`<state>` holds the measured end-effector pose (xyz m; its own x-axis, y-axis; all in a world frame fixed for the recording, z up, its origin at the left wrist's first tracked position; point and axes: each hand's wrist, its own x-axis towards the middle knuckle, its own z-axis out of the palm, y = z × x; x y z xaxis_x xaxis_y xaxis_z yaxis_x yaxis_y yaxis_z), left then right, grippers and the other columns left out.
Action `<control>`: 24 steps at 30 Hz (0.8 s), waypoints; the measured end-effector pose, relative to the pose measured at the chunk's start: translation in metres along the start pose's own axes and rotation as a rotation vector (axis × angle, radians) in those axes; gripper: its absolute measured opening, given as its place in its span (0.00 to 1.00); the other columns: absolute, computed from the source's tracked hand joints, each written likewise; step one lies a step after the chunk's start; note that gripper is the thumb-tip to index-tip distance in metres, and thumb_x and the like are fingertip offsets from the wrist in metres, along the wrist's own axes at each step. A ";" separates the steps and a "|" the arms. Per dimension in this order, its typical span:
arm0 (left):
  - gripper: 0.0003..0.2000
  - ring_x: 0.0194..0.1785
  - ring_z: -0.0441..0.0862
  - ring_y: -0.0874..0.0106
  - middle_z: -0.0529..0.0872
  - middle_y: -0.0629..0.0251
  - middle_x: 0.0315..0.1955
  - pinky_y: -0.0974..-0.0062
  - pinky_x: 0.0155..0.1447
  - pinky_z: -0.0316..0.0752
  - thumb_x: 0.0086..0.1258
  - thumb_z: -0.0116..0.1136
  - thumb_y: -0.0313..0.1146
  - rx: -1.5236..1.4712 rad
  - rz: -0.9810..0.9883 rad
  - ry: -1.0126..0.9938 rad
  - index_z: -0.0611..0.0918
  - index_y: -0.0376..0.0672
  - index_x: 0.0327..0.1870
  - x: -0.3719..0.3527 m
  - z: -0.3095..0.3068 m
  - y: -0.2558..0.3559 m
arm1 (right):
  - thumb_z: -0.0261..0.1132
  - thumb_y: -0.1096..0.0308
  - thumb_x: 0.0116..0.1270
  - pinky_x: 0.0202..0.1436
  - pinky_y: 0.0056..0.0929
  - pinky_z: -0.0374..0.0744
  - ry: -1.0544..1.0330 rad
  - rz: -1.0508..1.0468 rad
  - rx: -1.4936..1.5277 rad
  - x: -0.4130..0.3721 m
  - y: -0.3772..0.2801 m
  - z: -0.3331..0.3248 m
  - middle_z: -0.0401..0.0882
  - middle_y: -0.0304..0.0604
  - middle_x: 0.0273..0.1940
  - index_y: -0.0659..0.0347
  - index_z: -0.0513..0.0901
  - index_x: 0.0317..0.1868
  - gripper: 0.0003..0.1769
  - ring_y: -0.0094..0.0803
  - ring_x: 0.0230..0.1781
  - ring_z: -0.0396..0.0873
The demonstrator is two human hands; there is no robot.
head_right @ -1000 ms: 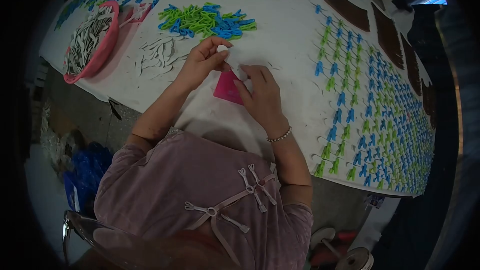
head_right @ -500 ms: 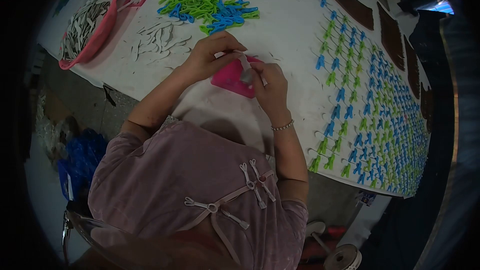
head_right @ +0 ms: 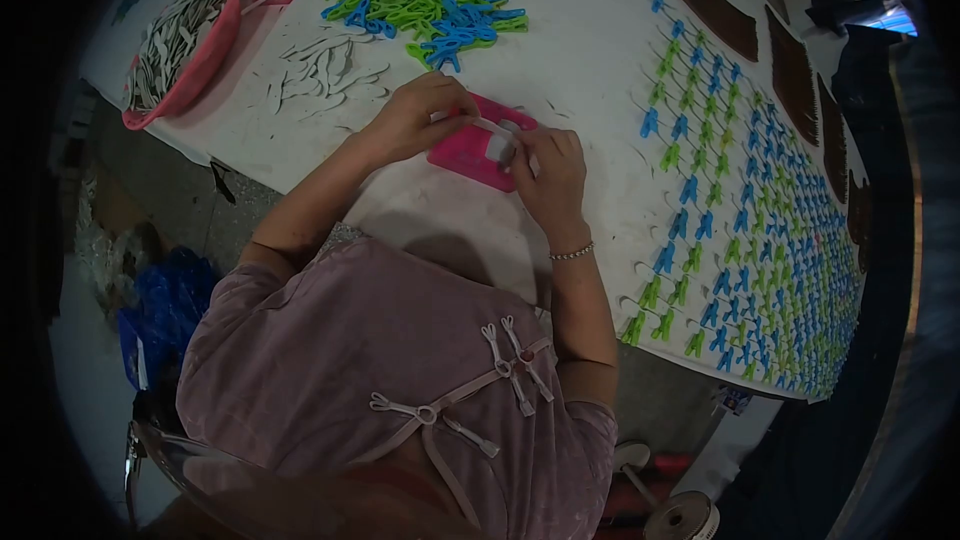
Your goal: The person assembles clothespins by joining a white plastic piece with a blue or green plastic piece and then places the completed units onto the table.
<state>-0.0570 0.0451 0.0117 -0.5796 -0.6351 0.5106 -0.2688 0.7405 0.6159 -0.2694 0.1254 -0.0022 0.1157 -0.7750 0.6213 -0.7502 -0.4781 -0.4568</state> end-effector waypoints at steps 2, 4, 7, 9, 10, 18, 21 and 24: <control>0.05 0.40 0.77 0.62 0.81 0.64 0.31 0.65 0.45 0.72 0.60 0.61 0.31 -0.027 -0.022 -0.075 0.81 0.43 0.35 0.000 0.006 -0.004 | 0.65 0.77 0.53 0.40 0.35 0.74 -0.004 0.022 -0.005 -0.003 0.001 -0.003 0.79 0.42 0.33 0.61 0.81 0.35 0.07 0.39 0.36 0.75; 0.05 0.39 0.77 0.62 0.80 0.64 0.31 0.66 0.43 0.72 0.60 0.61 0.29 -0.023 -0.005 -0.085 0.81 0.43 0.35 0.001 0.010 -0.007 | 0.65 0.77 0.52 0.40 0.35 0.74 -0.005 0.047 -0.012 -0.004 0.002 -0.005 0.78 0.42 0.33 0.61 0.81 0.34 0.07 0.39 0.36 0.75; 0.05 0.38 0.76 0.62 0.80 0.64 0.31 0.67 0.42 0.72 0.59 0.62 0.28 -0.015 0.009 -0.104 0.81 0.42 0.35 0.003 0.013 -0.008 | 0.64 0.77 0.52 0.41 0.35 0.74 -0.001 0.052 -0.023 -0.007 0.004 -0.005 0.78 0.42 0.33 0.61 0.80 0.34 0.08 0.39 0.36 0.75; 0.05 0.39 0.76 0.62 0.80 0.64 0.31 0.66 0.43 0.71 0.59 0.62 0.28 -0.010 0.004 -0.114 0.81 0.42 0.35 0.004 0.013 -0.008 | 0.63 0.78 0.51 0.41 0.35 0.74 -0.009 0.055 -0.028 -0.008 0.005 -0.005 0.78 0.43 0.33 0.62 0.80 0.35 0.08 0.39 0.36 0.75; 0.05 0.39 0.76 0.62 0.80 0.64 0.31 0.66 0.44 0.71 0.58 0.62 0.28 -0.015 0.008 -0.118 0.81 0.43 0.35 0.005 0.012 -0.007 | 0.63 0.78 0.51 0.41 0.35 0.74 -0.009 0.054 -0.026 -0.008 0.005 -0.006 0.78 0.43 0.33 0.62 0.80 0.35 0.08 0.39 0.36 0.75; 0.04 0.40 0.77 0.62 0.80 0.64 0.31 0.65 0.45 0.71 0.57 0.62 0.30 -0.071 0.040 -0.145 0.80 0.44 0.32 0.016 0.026 -0.001 | 0.62 0.80 0.51 0.42 0.32 0.74 0.101 0.106 0.022 0.010 -0.006 -0.025 0.76 0.45 0.34 0.63 0.78 0.39 0.13 0.39 0.37 0.75; 0.05 0.41 0.77 0.62 0.80 0.65 0.31 0.65 0.45 0.71 0.56 0.63 0.30 -0.047 0.064 -0.154 0.80 0.44 0.31 0.021 0.033 0.002 | 0.62 0.80 0.53 0.45 0.28 0.75 0.125 0.225 0.252 0.018 -0.009 -0.021 0.76 0.42 0.34 0.64 0.77 0.43 0.15 0.31 0.38 0.75; 0.05 0.41 0.76 0.62 0.80 0.65 0.32 0.65 0.45 0.71 0.56 0.63 0.30 0.019 0.082 -0.187 0.80 0.44 0.31 0.022 0.037 -0.001 | 0.62 0.80 0.55 0.47 0.25 0.74 0.106 0.354 0.593 0.018 -0.006 -0.011 0.76 0.38 0.37 0.64 0.75 0.49 0.19 0.26 0.39 0.73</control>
<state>-0.0982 0.0390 0.0002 -0.7322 -0.5221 0.4374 -0.2286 0.7933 0.5643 -0.2696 0.1191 0.0187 -0.1576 -0.8957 0.4157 -0.2455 -0.3722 -0.8951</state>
